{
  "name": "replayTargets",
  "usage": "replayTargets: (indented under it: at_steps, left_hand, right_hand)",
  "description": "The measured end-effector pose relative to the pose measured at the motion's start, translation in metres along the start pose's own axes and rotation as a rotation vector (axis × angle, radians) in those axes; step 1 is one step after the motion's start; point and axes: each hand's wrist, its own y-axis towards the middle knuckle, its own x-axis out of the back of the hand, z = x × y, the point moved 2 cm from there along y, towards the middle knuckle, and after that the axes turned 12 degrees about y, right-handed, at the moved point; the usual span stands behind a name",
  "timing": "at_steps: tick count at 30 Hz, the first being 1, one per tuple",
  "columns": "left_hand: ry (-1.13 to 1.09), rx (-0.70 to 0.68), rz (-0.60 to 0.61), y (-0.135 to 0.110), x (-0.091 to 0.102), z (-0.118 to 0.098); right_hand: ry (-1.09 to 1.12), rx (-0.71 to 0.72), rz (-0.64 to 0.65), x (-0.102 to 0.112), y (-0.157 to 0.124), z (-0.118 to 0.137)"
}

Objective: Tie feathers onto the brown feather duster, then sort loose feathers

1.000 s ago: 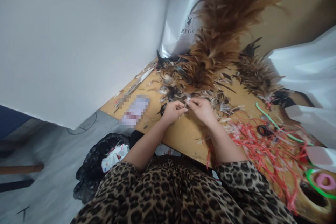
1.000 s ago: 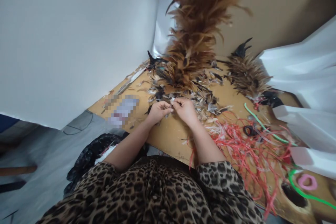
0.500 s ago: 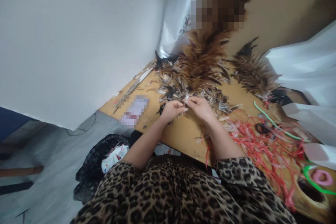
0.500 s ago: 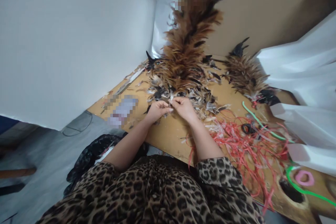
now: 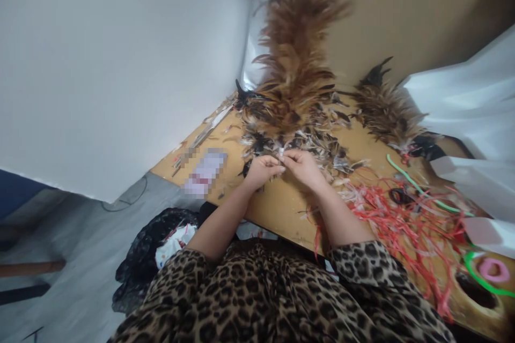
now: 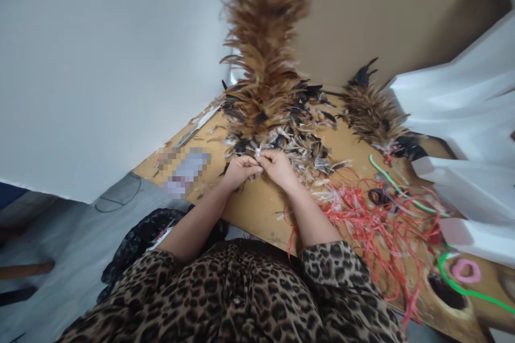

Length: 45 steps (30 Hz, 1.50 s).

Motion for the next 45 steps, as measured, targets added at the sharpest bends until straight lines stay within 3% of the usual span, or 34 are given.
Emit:
replayTargets:
  at_steps: [3,6,8,10,13,17,19,22,24,26,30,35,38,43,45]
  left_hand:
    - [0.009,-0.042,0.028,-0.001,0.000,-0.002]
    - [0.002,-0.096,0.225,-0.005,0.000,-0.011]
    - [0.014,-0.094,0.294,-0.007,0.000,-0.014]
    - [0.032,-0.053,0.240,-0.006,0.000,-0.012]
    - [0.049,-0.003,0.061,-0.002,0.000,-0.002]
    - [0.057,-0.119,-0.145,0.002,0.001,0.005]
    - [0.055,-0.148,-0.089,0.001,0.001,0.002]
    - [0.026,-0.119,0.135,-0.003,-0.001,-0.006]
    - [0.023,-0.087,0.214,-0.005,-0.002,-0.009]
    - [0.040,-0.058,0.186,-0.004,-0.001,-0.008]
    - [0.068,-0.017,-0.012,0.001,-0.002,0.005]
    - [0.062,-0.082,-0.139,0.005,-0.005,0.014]
    - [0.049,-0.097,-0.093,0.003,-0.004,0.008]
    - [0.016,-0.124,0.158,-0.004,-0.003,-0.009]
    - [0.054,-0.107,0.152,-0.005,-0.002,-0.010]
  right_hand:
    - [0.035,-0.010,0.008,0.001,-0.001,0.000]
    - [0.157,-0.061,0.033,0.005,-0.003,0.000]
    - [0.174,-0.072,0.027,0.006,-0.004,0.001]
    - [0.135,-0.062,0.000,0.006,-0.003,0.002]
    - [0.026,-0.026,-0.059,0.002,-0.001,0.001]
    - [-0.081,0.039,-0.098,-0.001,0.001,0.000]
    - [-0.066,0.048,-0.078,0.002,0.001,0.000]
    - [-0.035,0.038,-0.024,0.009,-0.002,0.002]
    - [-0.027,0.026,0.010,0.013,-0.003,0.002]
    - [-0.034,0.019,0.026,0.013,-0.003,0.001]
    - [-0.084,0.048,-0.052,0.005,-0.002,-0.006]
    - [-0.143,0.075,-0.114,-0.003,0.001,-0.008]
    - [-0.133,0.087,-0.068,0.000,0.001,-0.003]
    - [0.057,0.016,0.068,0.010,0.000,0.003]
    - [0.041,0.017,0.060,0.011,-0.001,0.004]
